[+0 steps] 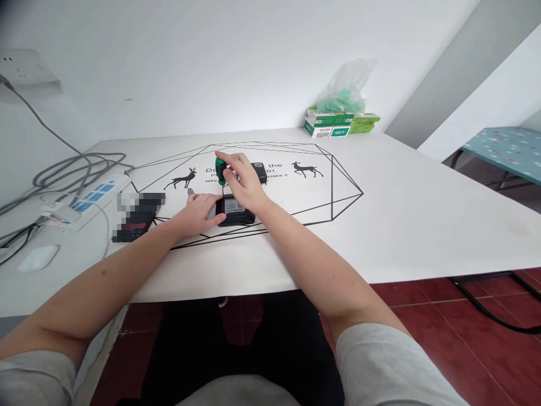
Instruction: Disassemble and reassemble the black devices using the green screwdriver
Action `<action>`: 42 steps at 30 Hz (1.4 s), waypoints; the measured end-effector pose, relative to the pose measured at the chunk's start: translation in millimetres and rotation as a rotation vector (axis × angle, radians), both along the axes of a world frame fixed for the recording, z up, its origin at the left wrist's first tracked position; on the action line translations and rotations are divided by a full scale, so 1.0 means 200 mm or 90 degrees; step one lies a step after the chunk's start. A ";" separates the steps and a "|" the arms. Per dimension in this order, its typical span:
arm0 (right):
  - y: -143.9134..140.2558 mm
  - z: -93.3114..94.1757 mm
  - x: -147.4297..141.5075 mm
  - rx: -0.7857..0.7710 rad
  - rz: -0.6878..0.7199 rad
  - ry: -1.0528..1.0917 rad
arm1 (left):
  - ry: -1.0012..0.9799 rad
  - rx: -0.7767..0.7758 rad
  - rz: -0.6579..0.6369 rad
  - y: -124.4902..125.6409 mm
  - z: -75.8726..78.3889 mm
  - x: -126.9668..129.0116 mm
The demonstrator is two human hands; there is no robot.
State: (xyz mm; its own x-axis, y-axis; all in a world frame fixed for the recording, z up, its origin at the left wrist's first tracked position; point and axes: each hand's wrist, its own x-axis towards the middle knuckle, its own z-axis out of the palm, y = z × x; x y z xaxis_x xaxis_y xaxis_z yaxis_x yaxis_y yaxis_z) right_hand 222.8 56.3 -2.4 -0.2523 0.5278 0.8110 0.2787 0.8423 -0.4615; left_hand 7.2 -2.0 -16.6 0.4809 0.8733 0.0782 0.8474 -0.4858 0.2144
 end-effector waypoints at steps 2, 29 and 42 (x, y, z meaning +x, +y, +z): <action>0.02 -0.01 0.00 0.001 -0.007 0.004 | -0.003 -0.004 0.001 0.00 0.00 0.00; 0.05 0.10 -0.12 -0.007 -0.001 -0.043 | -0.030 -0.014 -0.010 0.02 0.00 -0.02; 0.04 0.04 -0.19 -0.133 -0.025 0.119 | -0.028 -0.031 -0.008 0.02 0.03 -0.02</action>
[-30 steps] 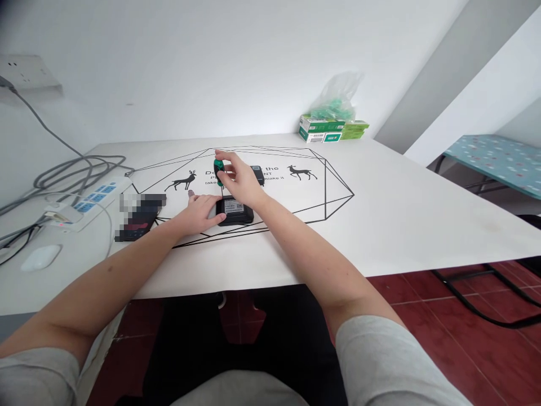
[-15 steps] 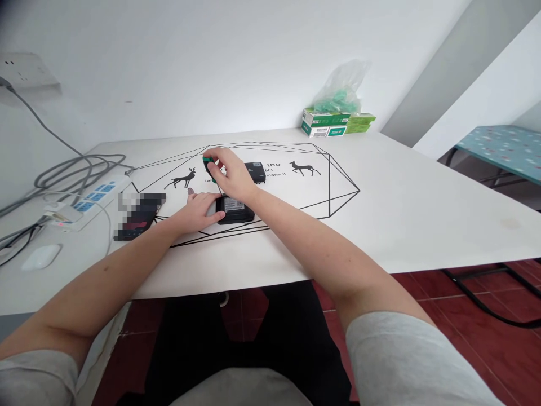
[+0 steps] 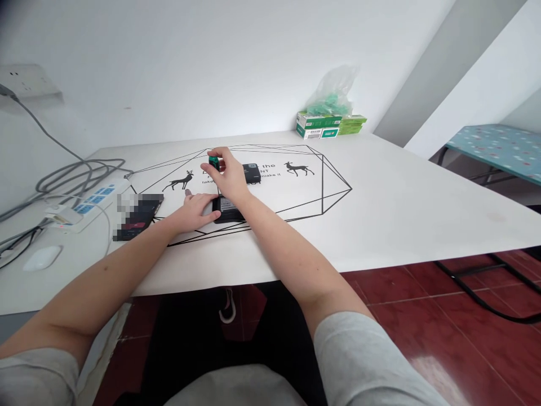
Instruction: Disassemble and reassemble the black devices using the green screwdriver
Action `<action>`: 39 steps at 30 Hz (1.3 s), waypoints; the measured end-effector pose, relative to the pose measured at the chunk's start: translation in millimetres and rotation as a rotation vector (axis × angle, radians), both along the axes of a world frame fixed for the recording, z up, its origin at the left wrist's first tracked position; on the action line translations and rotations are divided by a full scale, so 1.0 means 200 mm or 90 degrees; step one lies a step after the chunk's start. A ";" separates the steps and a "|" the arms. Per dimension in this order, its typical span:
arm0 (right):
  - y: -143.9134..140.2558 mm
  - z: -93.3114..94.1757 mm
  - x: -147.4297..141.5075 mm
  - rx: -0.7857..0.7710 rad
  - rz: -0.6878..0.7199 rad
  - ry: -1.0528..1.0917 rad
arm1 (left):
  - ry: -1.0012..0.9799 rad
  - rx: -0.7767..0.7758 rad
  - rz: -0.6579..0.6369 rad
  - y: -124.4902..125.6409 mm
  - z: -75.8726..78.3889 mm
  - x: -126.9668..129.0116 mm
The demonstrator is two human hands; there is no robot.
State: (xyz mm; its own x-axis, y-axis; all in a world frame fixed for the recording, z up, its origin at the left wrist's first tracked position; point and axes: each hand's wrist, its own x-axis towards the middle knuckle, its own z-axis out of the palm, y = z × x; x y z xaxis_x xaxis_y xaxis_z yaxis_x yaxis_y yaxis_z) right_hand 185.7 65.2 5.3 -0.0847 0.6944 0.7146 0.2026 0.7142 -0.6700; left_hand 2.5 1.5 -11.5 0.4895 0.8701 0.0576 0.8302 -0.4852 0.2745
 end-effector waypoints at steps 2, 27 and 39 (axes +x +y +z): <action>-0.02 0.00 0.00 0.020 0.003 -0.019 | 0.000 0.001 -0.002 0.00 0.01 0.00; -0.04 0.01 0.00 -0.006 0.084 0.004 | 0.002 0.001 -0.005 0.00 0.02 0.01; -0.04 0.01 0.00 0.082 0.049 -0.053 | 0.004 0.006 -0.016 0.01 0.00 0.00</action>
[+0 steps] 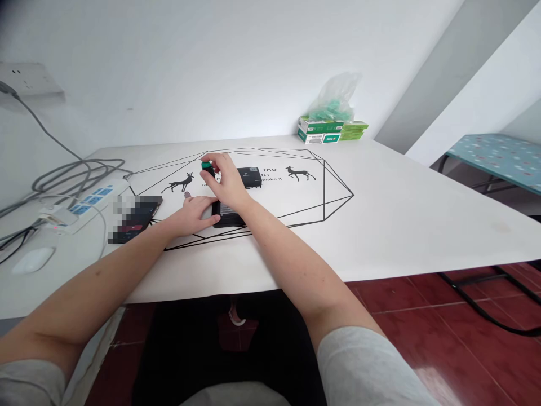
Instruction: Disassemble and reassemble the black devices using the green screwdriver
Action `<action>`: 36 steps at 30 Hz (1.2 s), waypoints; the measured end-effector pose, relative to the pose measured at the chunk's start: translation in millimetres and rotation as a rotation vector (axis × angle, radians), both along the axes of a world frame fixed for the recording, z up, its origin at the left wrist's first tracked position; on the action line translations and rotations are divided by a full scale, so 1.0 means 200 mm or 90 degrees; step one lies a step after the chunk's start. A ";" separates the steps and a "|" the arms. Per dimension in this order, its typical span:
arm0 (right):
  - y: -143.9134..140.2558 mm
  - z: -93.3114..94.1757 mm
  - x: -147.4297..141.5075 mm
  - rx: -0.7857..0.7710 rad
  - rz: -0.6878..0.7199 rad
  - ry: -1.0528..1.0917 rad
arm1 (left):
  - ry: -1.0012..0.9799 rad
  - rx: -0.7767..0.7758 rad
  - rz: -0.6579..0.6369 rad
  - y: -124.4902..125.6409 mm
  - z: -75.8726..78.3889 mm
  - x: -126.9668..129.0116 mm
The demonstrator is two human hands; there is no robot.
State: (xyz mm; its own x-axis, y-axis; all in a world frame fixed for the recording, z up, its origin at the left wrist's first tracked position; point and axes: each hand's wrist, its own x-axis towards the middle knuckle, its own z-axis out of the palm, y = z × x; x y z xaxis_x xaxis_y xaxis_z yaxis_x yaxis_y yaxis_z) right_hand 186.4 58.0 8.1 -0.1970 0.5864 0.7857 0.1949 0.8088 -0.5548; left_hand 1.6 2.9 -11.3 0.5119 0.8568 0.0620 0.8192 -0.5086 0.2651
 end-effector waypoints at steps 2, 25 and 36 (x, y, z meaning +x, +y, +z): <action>0.01 -0.01 0.00 -0.009 -0.008 0.008 | 0.001 0.002 0.001 0.00 0.00 0.00; 0.03 -0.02 0.01 -0.100 0.076 0.055 | -0.003 -0.008 0.011 0.00 -0.01 0.00; 0.04 -0.03 0.01 -0.081 0.063 0.056 | 0.008 -0.009 0.014 -0.01 0.00 0.00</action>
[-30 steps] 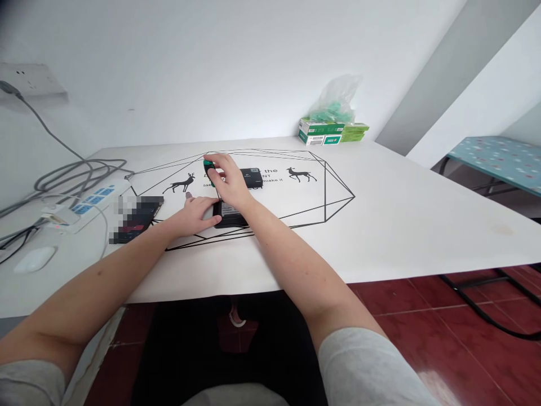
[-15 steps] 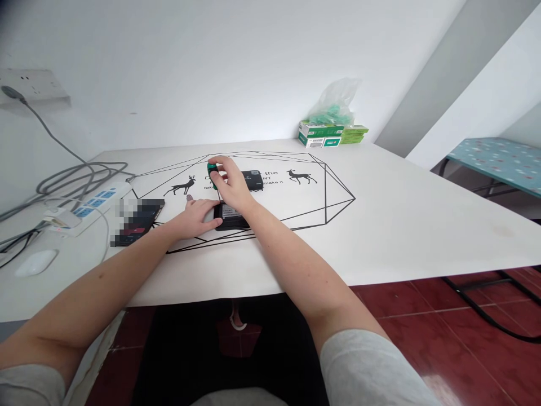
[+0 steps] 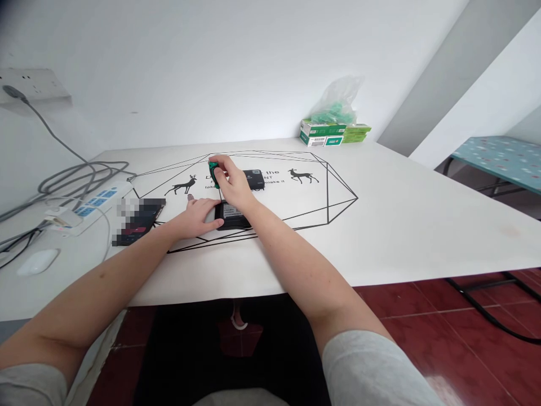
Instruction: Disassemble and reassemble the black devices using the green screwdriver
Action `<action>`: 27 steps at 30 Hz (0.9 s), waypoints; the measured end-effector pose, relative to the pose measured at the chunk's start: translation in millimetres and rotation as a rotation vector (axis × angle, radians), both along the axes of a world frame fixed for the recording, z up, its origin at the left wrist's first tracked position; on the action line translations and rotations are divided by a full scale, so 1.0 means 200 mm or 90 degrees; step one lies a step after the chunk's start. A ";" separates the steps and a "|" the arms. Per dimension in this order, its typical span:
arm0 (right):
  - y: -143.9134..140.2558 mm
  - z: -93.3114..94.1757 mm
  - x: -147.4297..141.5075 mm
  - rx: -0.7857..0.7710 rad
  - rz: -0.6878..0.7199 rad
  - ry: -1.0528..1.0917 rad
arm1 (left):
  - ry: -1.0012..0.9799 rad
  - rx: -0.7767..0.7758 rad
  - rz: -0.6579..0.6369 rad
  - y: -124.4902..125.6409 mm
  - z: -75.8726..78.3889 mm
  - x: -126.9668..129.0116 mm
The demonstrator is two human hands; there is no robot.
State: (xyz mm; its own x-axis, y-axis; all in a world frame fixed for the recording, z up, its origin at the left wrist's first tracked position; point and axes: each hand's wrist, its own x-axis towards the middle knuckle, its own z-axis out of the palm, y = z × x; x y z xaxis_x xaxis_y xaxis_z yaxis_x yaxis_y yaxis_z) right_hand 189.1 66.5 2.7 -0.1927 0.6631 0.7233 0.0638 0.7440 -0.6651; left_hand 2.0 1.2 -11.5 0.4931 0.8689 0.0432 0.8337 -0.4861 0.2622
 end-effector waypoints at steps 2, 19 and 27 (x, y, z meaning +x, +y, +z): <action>0.00 0.00 0.00 0.022 -0.039 -0.012 | 0.001 -0.002 0.000 0.00 0.00 0.00; -0.02 0.01 0.00 -0.004 -0.003 -0.019 | 0.025 -0.013 -0.021 0.00 0.02 -0.01; -0.01 0.00 0.00 0.030 -0.070 -0.038 | 0.024 -0.012 -0.020 0.00 0.02 -0.01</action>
